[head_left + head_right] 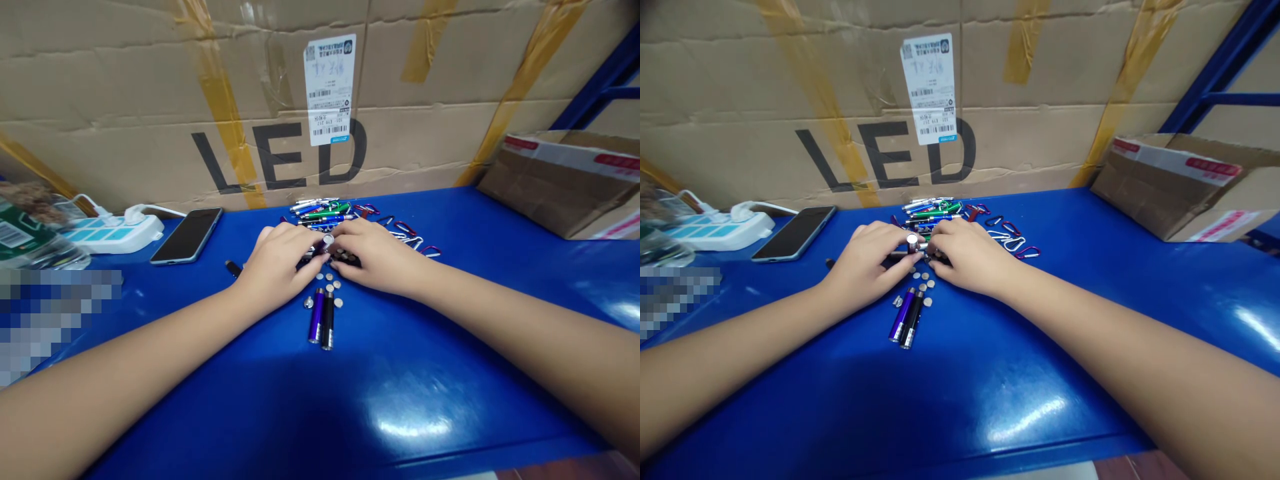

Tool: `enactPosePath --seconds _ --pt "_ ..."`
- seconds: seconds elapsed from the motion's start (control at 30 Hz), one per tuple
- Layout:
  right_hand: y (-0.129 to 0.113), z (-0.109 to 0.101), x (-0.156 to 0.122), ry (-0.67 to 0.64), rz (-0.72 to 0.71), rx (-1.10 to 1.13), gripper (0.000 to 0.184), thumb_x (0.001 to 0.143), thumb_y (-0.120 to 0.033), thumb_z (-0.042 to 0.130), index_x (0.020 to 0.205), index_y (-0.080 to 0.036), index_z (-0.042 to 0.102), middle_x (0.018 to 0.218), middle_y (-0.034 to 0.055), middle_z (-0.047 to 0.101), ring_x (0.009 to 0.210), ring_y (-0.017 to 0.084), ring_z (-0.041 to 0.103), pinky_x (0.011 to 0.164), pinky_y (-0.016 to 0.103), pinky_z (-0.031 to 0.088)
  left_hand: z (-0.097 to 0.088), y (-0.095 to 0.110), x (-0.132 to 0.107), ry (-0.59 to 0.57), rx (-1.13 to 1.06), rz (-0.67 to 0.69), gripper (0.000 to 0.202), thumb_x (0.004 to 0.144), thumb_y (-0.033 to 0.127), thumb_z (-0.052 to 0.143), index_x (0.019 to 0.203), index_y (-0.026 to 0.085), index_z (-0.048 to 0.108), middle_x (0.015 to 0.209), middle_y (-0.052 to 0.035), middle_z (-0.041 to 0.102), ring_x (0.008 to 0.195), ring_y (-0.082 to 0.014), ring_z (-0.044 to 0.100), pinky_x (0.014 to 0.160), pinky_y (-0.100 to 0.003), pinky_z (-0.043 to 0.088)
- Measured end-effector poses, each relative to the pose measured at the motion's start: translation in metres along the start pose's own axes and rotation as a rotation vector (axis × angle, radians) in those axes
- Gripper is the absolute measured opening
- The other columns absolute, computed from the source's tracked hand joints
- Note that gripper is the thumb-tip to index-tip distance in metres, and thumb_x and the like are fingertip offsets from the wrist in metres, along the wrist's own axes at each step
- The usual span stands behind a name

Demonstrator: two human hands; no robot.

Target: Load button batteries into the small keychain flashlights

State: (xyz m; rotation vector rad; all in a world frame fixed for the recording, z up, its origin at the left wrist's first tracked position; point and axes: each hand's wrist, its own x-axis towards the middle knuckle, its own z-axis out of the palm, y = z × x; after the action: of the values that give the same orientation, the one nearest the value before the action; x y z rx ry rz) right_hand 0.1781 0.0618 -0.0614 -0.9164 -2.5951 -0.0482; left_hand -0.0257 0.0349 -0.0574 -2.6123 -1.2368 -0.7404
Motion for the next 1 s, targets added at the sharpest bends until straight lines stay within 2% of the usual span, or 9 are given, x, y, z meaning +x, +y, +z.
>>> enactPosePath --seconds 0.17,0.27,0.47,0.57,0.63,0.73,0.83,1.0 --pt "-0.001 0.0 0.001 0.012 0.015 0.017 0.014 0.084 -0.025 0.054 0.086 -0.014 0.064 0.098 0.0125 0.063 0.09 0.023 0.058 0.082 0.037 0.043 0.0 -0.001 0.0 -0.009 -0.01 0.001 0.018 0.092 0.033 0.052 0.1 0.02 0.062 0.096 -0.0055 0.068 0.093 -0.0225 0.057 0.08 -0.035 0.037" --pt "0.001 -0.004 0.0 0.085 0.036 0.072 0.01 0.082 -0.023 0.055 0.086 -0.017 0.062 0.099 0.0112 0.064 0.095 0.024 0.057 0.086 0.038 0.043 0.0 -0.001 0.001 -0.01 -0.016 -0.004 0.018 0.092 0.033 0.052 0.097 0.019 0.062 0.094 -0.0052 0.068 0.092 -0.022 0.057 0.081 -0.035 0.037" --pt "0.004 -0.015 -0.001 0.305 0.163 0.414 0.002 0.079 -0.02 0.058 0.081 -0.019 0.058 0.097 0.0066 0.065 0.093 0.021 0.059 0.086 0.037 0.044 0.0 0.0 0.002 -0.032 -0.014 -0.015 0.018 0.091 0.034 0.053 0.096 0.019 0.063 0.092 -0.0048 0.068 0.09 -0.0221 0.057 0.078 -0.034 0.036" --pt "0.0 -0.017 0.0 0.299 0.184 0.605 0.007 0.083 -0.024 0.057 0.084 -0.019 0.061 0.099 0.005 0.066 0.093 0.019 0.061 0.086 0.036 0.045 0.0 0.0 0.001 -0.039 -0.013 -0.011 0.018 0.091 0.032 0.054 0.101 0.021 0.063 0.094 -0.0043 0.068 0.09 -0.0223 0.057 0.077 -0.034 0.035" --pt "-0.003 -0.016 0.0 0.285 0.162 0.64 0.01 0.084 -0.027 0.057 0.086 -0.018 0.062 0.098 0.0052 0.067 0.092 0.019 0.061 0.086 0.035 0.046 0.001 -0.001 0.001 -0.046 -0.014 -0.01 0.018 0.091 0.031 0.053 0.103 0.021 0.063 0.094 -0.004 0.069 0.09 -0.0221 0.057 0.077 -0.033 0.035" --pt "-0.006 -0.014 0.0 0.263 0.095 0.547 0.014 0.086 -0.028 0.055 0.089 -0.017 0.064 0.098 0.0079 0.067 0.095 0.02 0.061 0.086 0.036 0.045 0.001 -0.001 0.001 -0.053 -0.012 -0.012 0.019 0.091 0.031 0.053 0.104 0.021 0.063 0.095 -0.0035 0.069 0.091 -0.0218 0.057 0.076 -0.033 0.034" --pt "-0.006 -0.015 -0.001 0.23 0.019 0.361 0.018 0.09 -0.026 0.05 0.093 -0.015 0.063 0.101 0.0107 0.067 0.098 0.023 0.059 0.087 0.037 0.044 0.002 -0.001 0.001 -0.054 -0.012 -0.011 0.019 0.091 0.031 0.053 0.104 0.021 0.063 0.096 -0.0028 0.068 0.093 -0.0221 0.057 0.076 -0.033 0.033" --pt "-0.006 -0.016 0.0 0.145 -0.036 0.127 0.032 0.096 -0.026 0.034 0.087 -0.015 0.062 0.096 0.0126 0.066 0.093 0.024 0.057 0.088 0.04 0.041 0.003 -0.002 0.001 -0.058 0.002 0.002 0.018 0.091 0.032 0.053 0.101 0.021 0.062 0.093 -0.0031 0.068 0.092 -0.0231 0.058 0.075 -0.033 0.033"
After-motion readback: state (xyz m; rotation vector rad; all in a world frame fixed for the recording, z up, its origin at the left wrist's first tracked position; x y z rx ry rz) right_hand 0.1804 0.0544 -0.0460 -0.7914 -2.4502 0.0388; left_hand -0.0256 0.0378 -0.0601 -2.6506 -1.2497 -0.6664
